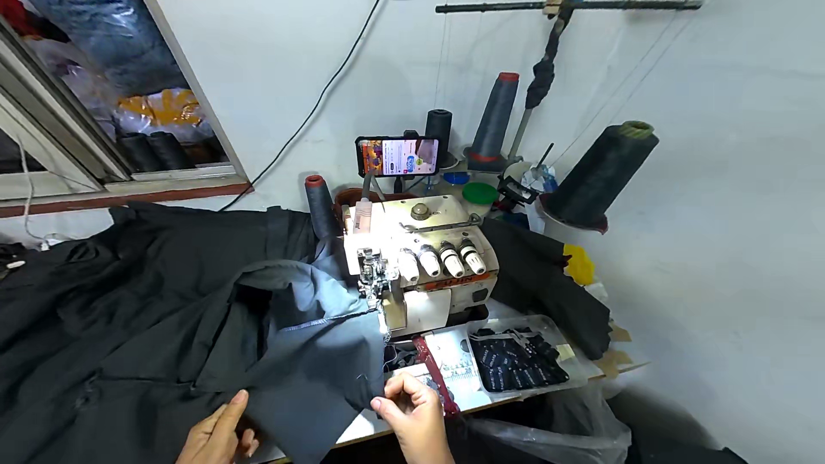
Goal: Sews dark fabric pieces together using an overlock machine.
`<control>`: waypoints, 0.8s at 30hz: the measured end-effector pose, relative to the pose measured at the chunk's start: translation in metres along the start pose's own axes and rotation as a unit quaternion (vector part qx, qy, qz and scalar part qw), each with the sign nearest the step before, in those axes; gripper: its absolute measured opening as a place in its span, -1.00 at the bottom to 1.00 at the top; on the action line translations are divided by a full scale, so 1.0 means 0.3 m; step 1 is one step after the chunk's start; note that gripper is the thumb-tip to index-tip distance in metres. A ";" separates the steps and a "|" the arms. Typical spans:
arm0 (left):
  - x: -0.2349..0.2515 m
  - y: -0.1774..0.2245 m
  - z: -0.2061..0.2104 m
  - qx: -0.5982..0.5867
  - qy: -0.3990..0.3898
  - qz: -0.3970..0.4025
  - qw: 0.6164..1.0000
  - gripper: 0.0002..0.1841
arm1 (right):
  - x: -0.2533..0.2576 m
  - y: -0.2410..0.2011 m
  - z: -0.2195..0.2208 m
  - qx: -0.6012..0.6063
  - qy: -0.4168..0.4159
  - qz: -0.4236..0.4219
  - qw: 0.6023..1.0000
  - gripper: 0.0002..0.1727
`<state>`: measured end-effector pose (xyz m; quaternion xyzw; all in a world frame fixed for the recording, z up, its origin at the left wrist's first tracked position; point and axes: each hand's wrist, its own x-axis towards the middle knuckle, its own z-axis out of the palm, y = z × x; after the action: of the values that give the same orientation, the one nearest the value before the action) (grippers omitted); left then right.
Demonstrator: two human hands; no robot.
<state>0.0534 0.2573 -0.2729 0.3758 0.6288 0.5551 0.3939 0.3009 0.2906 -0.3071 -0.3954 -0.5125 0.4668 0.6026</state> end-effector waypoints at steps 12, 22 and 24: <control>-0.014 0.041 -0.022 -0.046 0.045 0.068 0.996 -0.55 | -0.008 -0.114 -0.014 -0.100 0.042 -0.097 0.989 -0.79; 0.002 0.010 0.004 -0.096 0.015 -0.013 0.995 -0.62 | -0.106 -0.108 -0.036 -0.190 0.050 -0.114 0.974 -0.86; 0.000 0.013 0.001 -0.096 0.021 -0.006 0.995 -0.64 | -0.115 -0.097 -0.045 -0.167 0.061 -0.092 0.980 -0.89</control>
<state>0.0539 0.2578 -0.2690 0.3212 0.5830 0.6180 0.4184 0.3173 0.2500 -0.2899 -0.4693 -0.5793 0.2921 0.5990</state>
